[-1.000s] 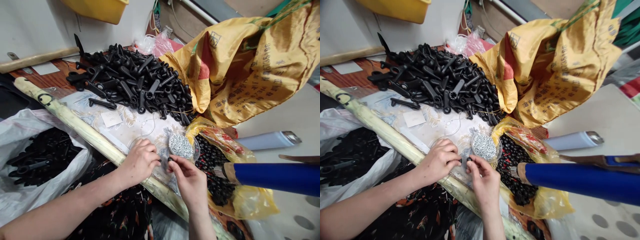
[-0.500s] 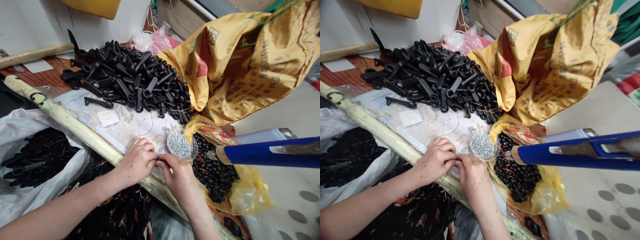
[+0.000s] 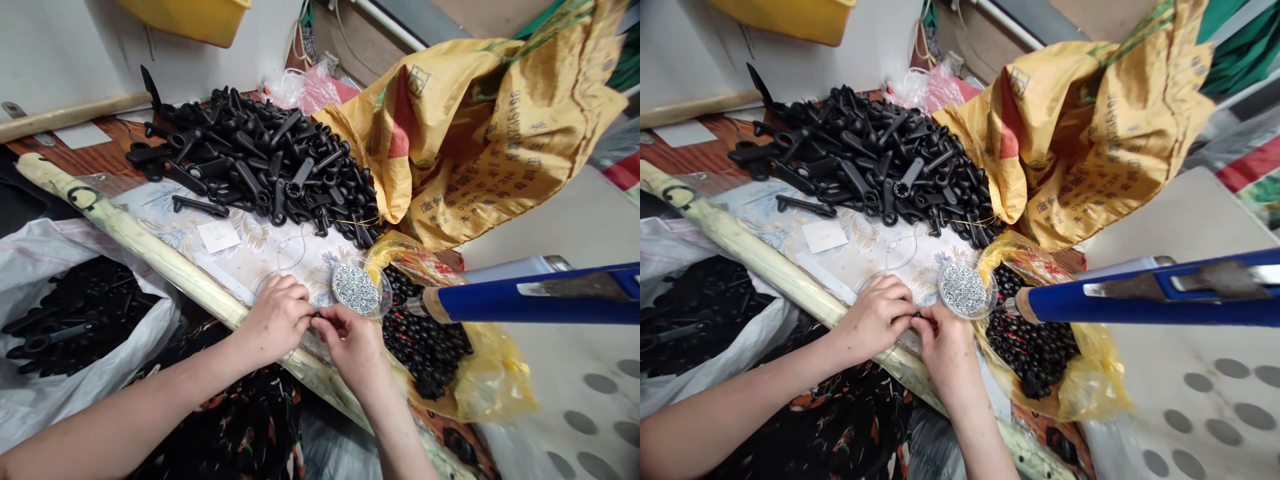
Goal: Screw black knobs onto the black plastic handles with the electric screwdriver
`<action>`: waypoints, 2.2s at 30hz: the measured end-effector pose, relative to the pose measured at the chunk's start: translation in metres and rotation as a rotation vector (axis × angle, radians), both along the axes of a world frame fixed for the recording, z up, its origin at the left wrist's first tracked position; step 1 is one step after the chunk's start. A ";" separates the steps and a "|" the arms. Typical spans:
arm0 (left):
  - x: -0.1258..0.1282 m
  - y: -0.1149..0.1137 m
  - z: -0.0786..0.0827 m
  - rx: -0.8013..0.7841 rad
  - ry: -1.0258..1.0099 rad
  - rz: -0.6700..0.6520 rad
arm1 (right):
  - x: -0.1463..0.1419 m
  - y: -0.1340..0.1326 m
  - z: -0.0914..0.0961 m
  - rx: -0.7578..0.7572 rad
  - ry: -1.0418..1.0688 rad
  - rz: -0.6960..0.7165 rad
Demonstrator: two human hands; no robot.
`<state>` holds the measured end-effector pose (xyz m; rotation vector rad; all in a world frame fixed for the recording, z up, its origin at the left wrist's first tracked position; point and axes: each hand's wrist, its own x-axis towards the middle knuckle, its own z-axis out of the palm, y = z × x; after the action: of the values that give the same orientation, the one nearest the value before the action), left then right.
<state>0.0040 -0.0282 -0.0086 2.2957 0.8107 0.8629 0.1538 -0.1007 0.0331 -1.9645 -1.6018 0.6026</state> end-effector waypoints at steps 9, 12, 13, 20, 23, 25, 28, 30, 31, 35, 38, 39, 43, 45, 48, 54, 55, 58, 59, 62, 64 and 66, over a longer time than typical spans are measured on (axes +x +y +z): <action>-0.001 0.002 0.001 -0.010 0.044 -0.007 | -0.007 0.005 0.011 0.027 -0.318 0.134; -0.001 0.002 0.003 -0.016 0.057 -0.007 | -0.011 0.014 0.025 -0.138 -0.417 0.183; -0.001 0.002 0.003 -0.018 0.058 -0.009 | -0.013 0.017 0.029 -0.173 -0.432 0.191; 0.000 0.001 0.000 -0.019 0.051 0.029 | -0.012 0.017 0.026 -0.152 -0.372 0.167; 0.000 0.001 0.000 -0.016 0.052 0.035 | 0.004 0.002 0.017 -0.039 -0.121 0.046; -0.001 0.002 0.000 -0.025 0.042 0.018 | 0.016 -0.002 0.017 0.096 -0.025 -0.087; -0.001 0.003 0.002 -0.055 0.030 -0.002 | 0.029 0.013 0.024 0.157 -0.228 -0.193; -0.001 0.004 0.003 -0.061 0.030 -0.001 | 0.032 0.033 0.026 0.065 -0.408 -0.206; -0.001 0.004 0.004 -0.056 0.033 -0.003 | 0.032 0.045 0.025 0.018 -0.466 -0.209; 0.001 0.001 0.002 0.000 0.021 0.018 | 0.031 0.075 0.014 -0.028 -0.516 -0.172; 0.001 -0.001 0.000 0.046 0.006 0.080 | 0.034 0.076 0.008 -0.018 -0.520 -0.137; 0.002 -0.001 -0.001 0.056 0.006 0.094 | 0.036 0.074 0.006 -0.013 -0.517 -0.133; 0.002 -0.001 -0.001 0.067 0.016 0.107 | 0.042 0.068 0.005 0.009 -0.487 -0.141; 0.002 0.000 0.000 0.065 0.019 0.103 | 0.043 0.067 0.005 0.030 -0.466 -0.149; 0.002 0.000 0.001 0.061 0.024 0.100 | 0.044 0.066 0.006 0.082 -0.420 -0.161; 0.002 0.000 0.002 0.053 0.044 0.102 | 0.042 0.055 0.014 0.206 -0.260 -0.188; 0.002 0.000 0.002 0.050 0.046 0.099 | 0.040 0.051 0.016 0.236 -0.163 -0.204; 0.001 0.000 0.003 0.043 0.053 0.087 | 0.028 0.032 0.021 0.311 0.259 -0.254; 0.001 0.000 0.003 0.043 0.055 0.087 | 0.023 0.024 0.022 0.315 0.376 -0.261; 0.001 -0.001 0.002 0.050 0.056 0.085 | 0.008 0.003 0.017 0.264 0.546 -0.262; 0.001 -0.001 0.002 0.054 0.056 0.083 | 0.000 -0.006 0.008 0.221 0.593 -0.257; 0.001 -0.001 0.002 0.049 0.061 0.084 | -0.004 -0.011 -0.001 0.189 0.581 -0.230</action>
<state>0.0053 -0.0292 -0.0063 2.3549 0.9289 0.8613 0.1494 -0.1115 0.0319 -1.6051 -1.0208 0.8028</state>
